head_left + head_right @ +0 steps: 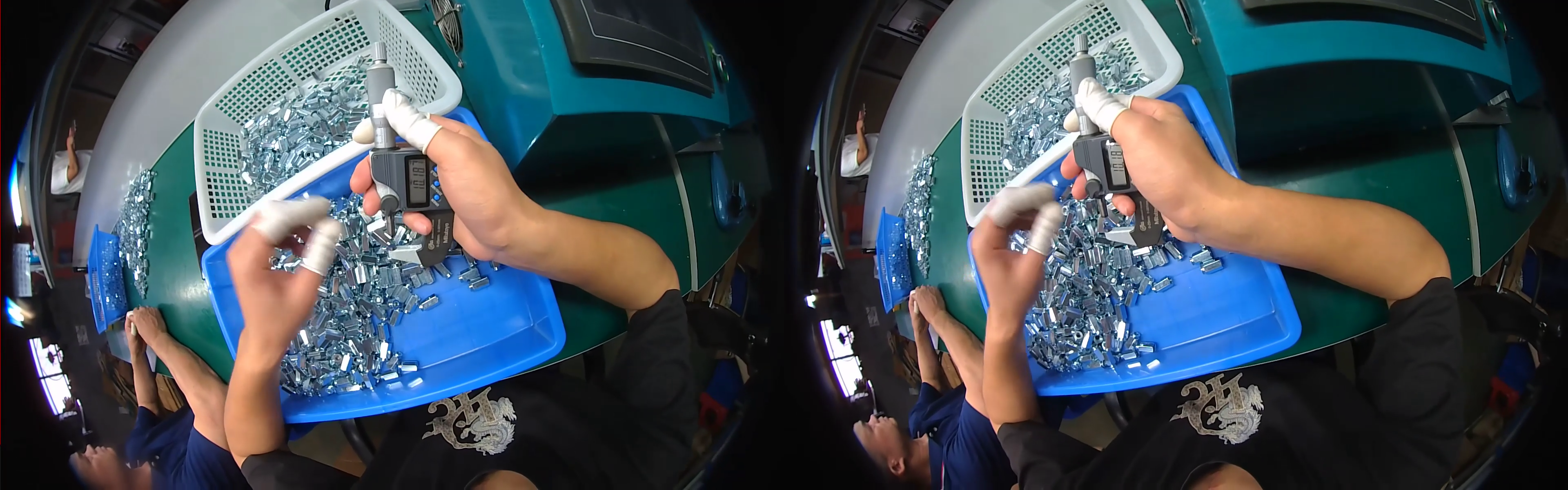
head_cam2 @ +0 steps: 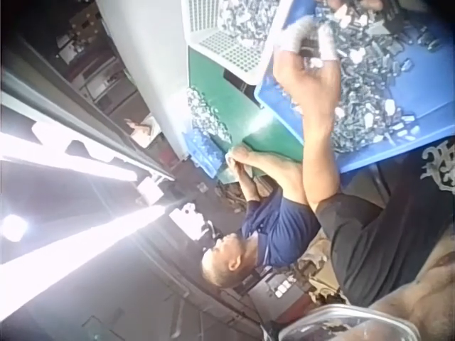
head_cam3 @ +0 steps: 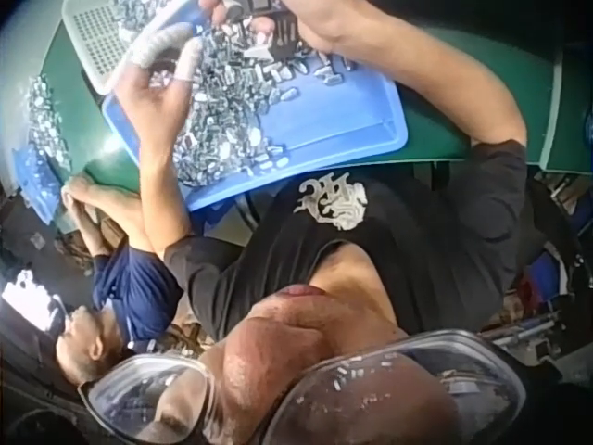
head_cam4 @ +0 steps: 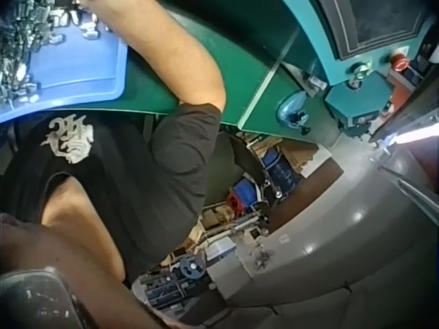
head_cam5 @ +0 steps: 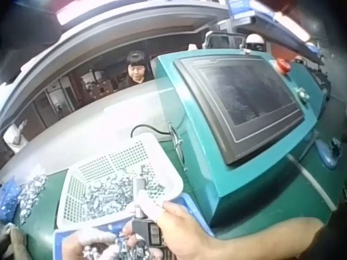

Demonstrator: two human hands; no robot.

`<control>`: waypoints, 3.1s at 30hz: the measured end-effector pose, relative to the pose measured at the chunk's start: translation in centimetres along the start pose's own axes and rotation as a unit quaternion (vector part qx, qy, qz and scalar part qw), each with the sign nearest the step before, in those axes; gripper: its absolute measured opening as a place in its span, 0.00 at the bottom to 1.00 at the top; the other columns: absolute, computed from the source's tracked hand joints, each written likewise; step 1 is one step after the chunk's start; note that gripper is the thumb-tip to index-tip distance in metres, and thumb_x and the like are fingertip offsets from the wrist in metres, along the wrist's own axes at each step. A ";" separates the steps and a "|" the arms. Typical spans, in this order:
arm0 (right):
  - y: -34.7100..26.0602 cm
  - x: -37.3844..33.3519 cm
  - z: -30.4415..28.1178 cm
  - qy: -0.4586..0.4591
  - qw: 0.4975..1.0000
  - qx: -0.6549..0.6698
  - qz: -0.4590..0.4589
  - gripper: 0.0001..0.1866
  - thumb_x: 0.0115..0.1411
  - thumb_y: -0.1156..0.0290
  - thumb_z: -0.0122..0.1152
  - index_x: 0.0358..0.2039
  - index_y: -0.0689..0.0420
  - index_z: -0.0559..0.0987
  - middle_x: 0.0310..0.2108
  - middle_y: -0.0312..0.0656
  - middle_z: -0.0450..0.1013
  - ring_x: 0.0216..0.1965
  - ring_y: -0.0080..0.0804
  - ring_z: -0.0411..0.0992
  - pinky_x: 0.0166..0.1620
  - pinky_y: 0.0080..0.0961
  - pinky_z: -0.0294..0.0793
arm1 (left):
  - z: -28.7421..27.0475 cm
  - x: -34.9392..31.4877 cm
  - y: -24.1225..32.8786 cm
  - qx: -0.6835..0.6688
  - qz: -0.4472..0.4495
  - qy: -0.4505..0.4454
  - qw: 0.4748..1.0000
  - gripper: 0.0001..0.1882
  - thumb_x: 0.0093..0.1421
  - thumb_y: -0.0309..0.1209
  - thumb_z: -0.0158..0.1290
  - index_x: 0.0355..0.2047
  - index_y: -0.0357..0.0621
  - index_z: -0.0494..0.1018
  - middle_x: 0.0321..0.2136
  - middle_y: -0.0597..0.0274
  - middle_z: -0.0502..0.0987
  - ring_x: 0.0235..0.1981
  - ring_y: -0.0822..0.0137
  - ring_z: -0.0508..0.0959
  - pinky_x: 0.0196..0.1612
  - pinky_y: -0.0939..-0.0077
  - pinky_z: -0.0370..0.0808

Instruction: Measuring the dimensions of small metal components using a digital micrometer for quality control.

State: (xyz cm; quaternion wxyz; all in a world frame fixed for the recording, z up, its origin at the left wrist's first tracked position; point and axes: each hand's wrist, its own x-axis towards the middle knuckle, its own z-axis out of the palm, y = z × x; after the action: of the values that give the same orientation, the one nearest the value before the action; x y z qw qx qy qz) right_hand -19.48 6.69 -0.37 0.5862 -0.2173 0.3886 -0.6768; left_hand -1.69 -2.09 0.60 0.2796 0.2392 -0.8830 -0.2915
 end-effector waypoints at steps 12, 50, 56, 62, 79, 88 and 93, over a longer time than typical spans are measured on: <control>0.2 -0.3 0.1 0.011 1.000 -0.005 -0.007 0.23 0.65 0.52 0.41 0.41 0.61 0.71 0.28 0.44 0.74 0.25 0.24 0.74 0.15 0.13 0.64 | 3.1 -2.2 0.8 0.080 0.119 -0.187 0.972 0.11 0.43 0.29 0.63 0.28 0.40 0.77 0.26 0.60 0.70 0.28 0.58 0.69 0.30 0.67 0.69; 0.3 0.1 -0.1 -0.021 0.999 0.045 -0.009 0.24 0.66 0.51 0.37 0.44 0.61 0.68 0.30 0.47 0.73 0.27 0.27 0.74 0.15 0.14 0.66 | 1.3 -1.5 1.3 -0.394 -0.256 -0.114 0.875 0.10 0.57 0.22 0.54 0.40 0.32 0.73 0.34 0.55 0.78 0.33 0.65 0.79 0.34 0.77 0.78; 0.4 -0.2 0.1 -0.013 0.999 0.032 -0.014 0.23 0.66 0.50 0.39 0.38 0.60 0.69 0.28 0.46 0.74 0.25 0.26 0.74 0.14 0.14 0.65 | 1.4 -1.7 1.4 -0.396 -0.257 -0.118 0.874 0.10 0.58 0.23 0.54 0.40 0.32 0.73 0.33 0.55 0.78 0.32 0.65 0.80 0.33 0.78 0.78; 0.3 -0.2 -0.1 -0.017 0.998 0.062 -0.007 0.22 0.66 0.50 0.40 0.38 0.59 0.69 0.28 0.46 0.74 0.25 0.26 0.74 0.15 0.14 0.65 | 1.5 -1.8 1.2 -0.390 -0.251 -0.111 0.879 0.10 0.57 0.23 0.54 0.40 0.33 0.73 0.32 0.57 0.78 0.32 0.68 0.79 0.34 0.79 0.77; 0.0 0.0 0.1 0.003 1.000 0.011 0.001 0.23 0.66 0.51 0.39 0.43 0.61 0.68 0.28 0.45 0.73 0.26 0.25 0.74 0.14 0.13 0.65 | -0.2 -0.6 -0.6 -0.262 -0.166 0.028 0.950 0.12 0.56 0.21 0.55 0.41 0.35 0.72 0.37 0.59 0.76 0.35 0.74 0.76 0.37 0.81 0.74; 0.1 0.0 0.1 -0.006 1.000 0.006 0.000 0.24 0.66 0.50 0.39 0.43 0.61 0.69 0.29 0.45 0.74 0.26 0.25 0.75 0.14 0.12 0.64 | -0.2 -0.5 -0.3 0.032 -0.003 -0.061 0.998 0.12 0.46 0.24 0.63 0.32 0.41 0.76 0.27 0.60 0.75 0.25 0.69 0.73 0.24 0.79 0.68; 0.1 0.0 0.0 -0.003 1.000 0.006 0.004 0.24 0.66 0.50 0.39 0.43 0.61 0.69 0.29 0.44 0.74 0.26 0.25 0.75 0.14 0.13 0.64 | 0.4 -1.3 0.8 0.172 0.008 -0.161 0.972 0.12 0.42 0.26 0.63 0.29 0.41 0.77 0.27 0.59 0.71 0.31 0.59 0.71 0.33 0.69 0.70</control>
State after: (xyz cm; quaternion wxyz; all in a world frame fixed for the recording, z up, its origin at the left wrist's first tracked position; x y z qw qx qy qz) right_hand -19.41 6.67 -0.44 0.5912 -0.2141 0.3833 -0.6765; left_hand -1.21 -0.63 0.42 0.0907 0.2267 -0.9550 -0.1681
